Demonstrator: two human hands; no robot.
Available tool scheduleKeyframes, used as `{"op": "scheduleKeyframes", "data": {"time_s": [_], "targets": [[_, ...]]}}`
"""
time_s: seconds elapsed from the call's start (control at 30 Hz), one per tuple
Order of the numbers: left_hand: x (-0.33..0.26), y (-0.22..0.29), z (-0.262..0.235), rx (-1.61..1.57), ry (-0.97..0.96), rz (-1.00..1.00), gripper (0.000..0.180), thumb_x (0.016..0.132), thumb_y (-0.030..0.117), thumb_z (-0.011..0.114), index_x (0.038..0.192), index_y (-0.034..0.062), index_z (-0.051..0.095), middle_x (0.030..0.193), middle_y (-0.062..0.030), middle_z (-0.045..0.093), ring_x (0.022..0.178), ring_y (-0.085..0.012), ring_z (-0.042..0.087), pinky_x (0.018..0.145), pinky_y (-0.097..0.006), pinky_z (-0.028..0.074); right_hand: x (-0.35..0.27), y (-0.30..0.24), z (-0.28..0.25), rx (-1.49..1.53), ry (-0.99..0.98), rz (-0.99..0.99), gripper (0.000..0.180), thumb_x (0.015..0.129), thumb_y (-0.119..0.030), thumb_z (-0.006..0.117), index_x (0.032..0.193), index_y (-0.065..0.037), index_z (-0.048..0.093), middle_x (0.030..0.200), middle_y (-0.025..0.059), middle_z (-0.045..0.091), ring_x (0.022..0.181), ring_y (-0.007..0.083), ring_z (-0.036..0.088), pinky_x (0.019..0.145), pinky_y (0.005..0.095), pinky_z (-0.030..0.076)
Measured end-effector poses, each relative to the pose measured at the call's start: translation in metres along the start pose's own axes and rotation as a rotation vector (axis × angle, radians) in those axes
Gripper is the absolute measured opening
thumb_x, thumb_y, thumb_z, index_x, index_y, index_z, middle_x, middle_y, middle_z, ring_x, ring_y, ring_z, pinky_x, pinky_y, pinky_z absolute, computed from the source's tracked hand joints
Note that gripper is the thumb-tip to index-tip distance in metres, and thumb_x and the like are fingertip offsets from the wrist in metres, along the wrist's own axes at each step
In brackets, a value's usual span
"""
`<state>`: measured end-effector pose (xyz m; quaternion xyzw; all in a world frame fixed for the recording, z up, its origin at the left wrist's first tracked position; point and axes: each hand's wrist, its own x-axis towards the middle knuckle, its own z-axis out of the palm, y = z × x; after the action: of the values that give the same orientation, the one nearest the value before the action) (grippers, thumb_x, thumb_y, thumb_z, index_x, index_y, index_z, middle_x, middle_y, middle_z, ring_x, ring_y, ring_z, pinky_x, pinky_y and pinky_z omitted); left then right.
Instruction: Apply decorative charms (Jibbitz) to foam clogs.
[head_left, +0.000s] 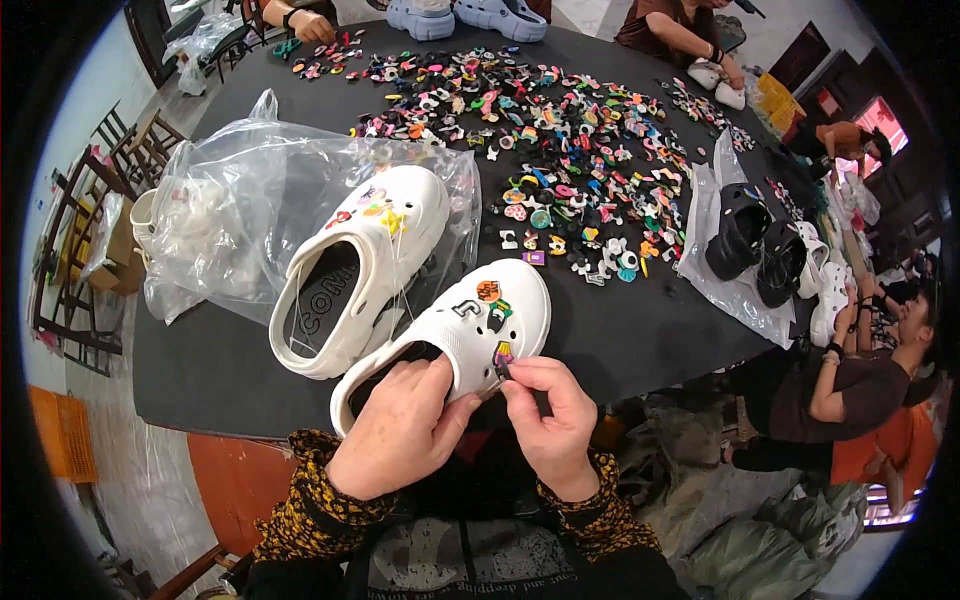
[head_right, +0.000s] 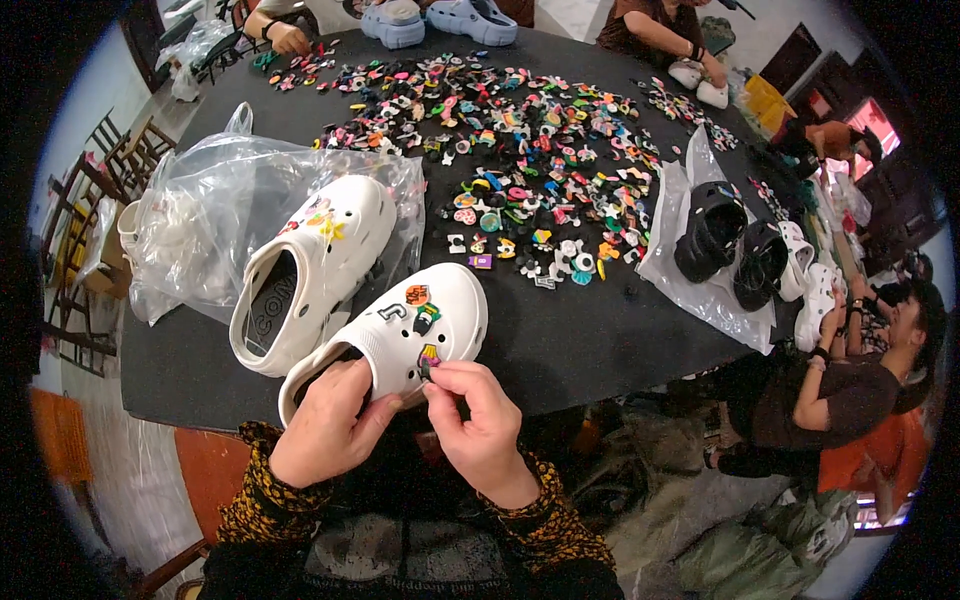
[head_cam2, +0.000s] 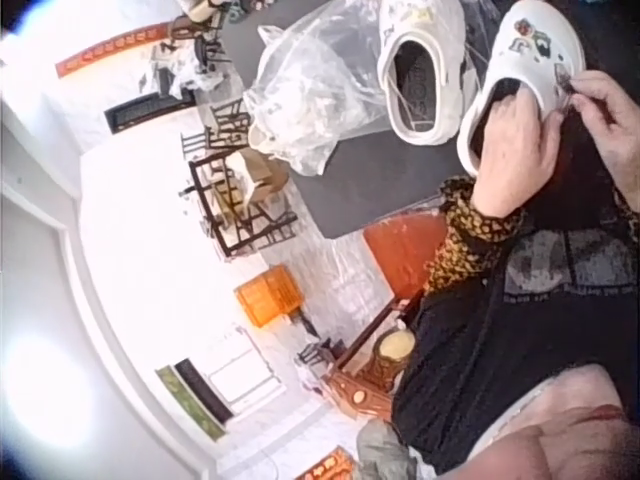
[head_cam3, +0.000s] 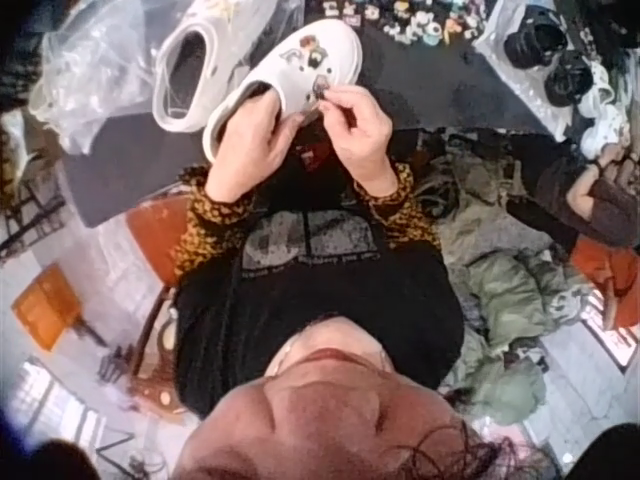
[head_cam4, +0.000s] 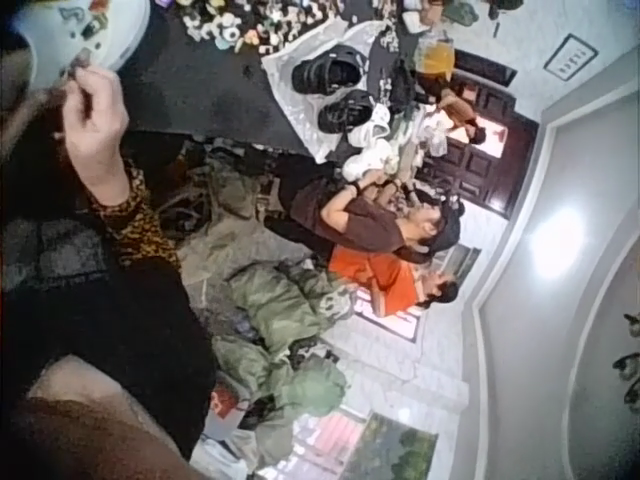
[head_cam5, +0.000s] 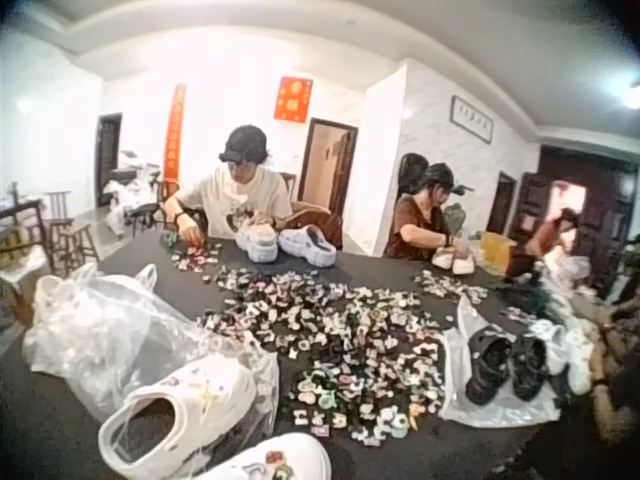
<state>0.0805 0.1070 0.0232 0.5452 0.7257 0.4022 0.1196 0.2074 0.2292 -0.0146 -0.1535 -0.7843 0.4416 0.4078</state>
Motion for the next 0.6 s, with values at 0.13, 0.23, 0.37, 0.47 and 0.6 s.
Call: {"op": "scheduleKeyframes", "data": {"time_s": [0.13,0.23,0.37,0.47,0.6], "targets": [[0.0,-0.002,0.0,0.017,-0.01,0.019,0.021,0.081,0.009,0.066,0.091,-0.0013,0.05,0.074,-0.0171,0.055,0.071,-0.0357,0.055,0.065,-0.043,0.043,-0.013,0.006,0.005,0.15,0.028,0.187,0.015,0.082,0.005,0.066,0.096,0.003,0.061,0.098,0.0106,0.064,0.084,0.0139,0.062,0.075,0.0251,0.051],[0.0,0.0,-0.002,0.02,-0.008,0.02,0.021,0.081,0.009,0.066,0.091,-0.001,0.05,0.073,-0.0167,0.055,0.071,-0.0353,0.054,0.065,-0.043,0.043,-0.012,0.003,0.007,0.096,0.049,0.125,0.017,0.08,0.003,0.069,0.096,0.002,0.062,0.097,0.0136,0.065,0.085,0.0203,0.065,0.077,0.028,0.052],[0.0,0.001,-0.003,0.01,-0.01,0.028,0.021,0.081,0.009,0.066,0.091,-0.0012,0.051,0.074,-0.0163,0.055,0.071,-0.0349,0.054,0.065,-0.043,0.043,-0.006,-0.004,0.009,-0.093,0.045,-0.063,0.019,0.079,0.004,0.069,0.097,0.002,0.063,0.096,0.0144,0.064,0.083,0.0239,0.065,0.074,0.0297,0.053],[0.0,0.0,-0.001,-0.009,-0.003,0.037,0.021,0.081,0.008,0.066,0.092,-0.0014,0.051,0.074,-0.0161,0.056,0.071,-0.0348,0.055,0.065,-0.043,0.043,-0.007,-0.003,0.008,-0.143,0.042,-0.093,0.02,0.078,0.004,0.07,0.097,0.001,0.063,0.095,0.0141,0.064,0.081,0.0255,0.065,0.071,0.031,0.053],[0.0,0.0,-0.002,-0.023,-0.007,0.023,0.019,0.081,0.005,0.065,0.092,-0.0016,0.051,0.073,-0.0166,0.058,0.07,-0.0352,0.056,0.065,-0.043,0.043,-0.006,-0.003,0.009,-0.204,0.02,-0.133,0.022,0.077,0.004,0.071,0.098,0.002,0.064,0.093,0.013,0.063,0.078,0.0252,0.063,0.068,0.0317,0.052]]}}
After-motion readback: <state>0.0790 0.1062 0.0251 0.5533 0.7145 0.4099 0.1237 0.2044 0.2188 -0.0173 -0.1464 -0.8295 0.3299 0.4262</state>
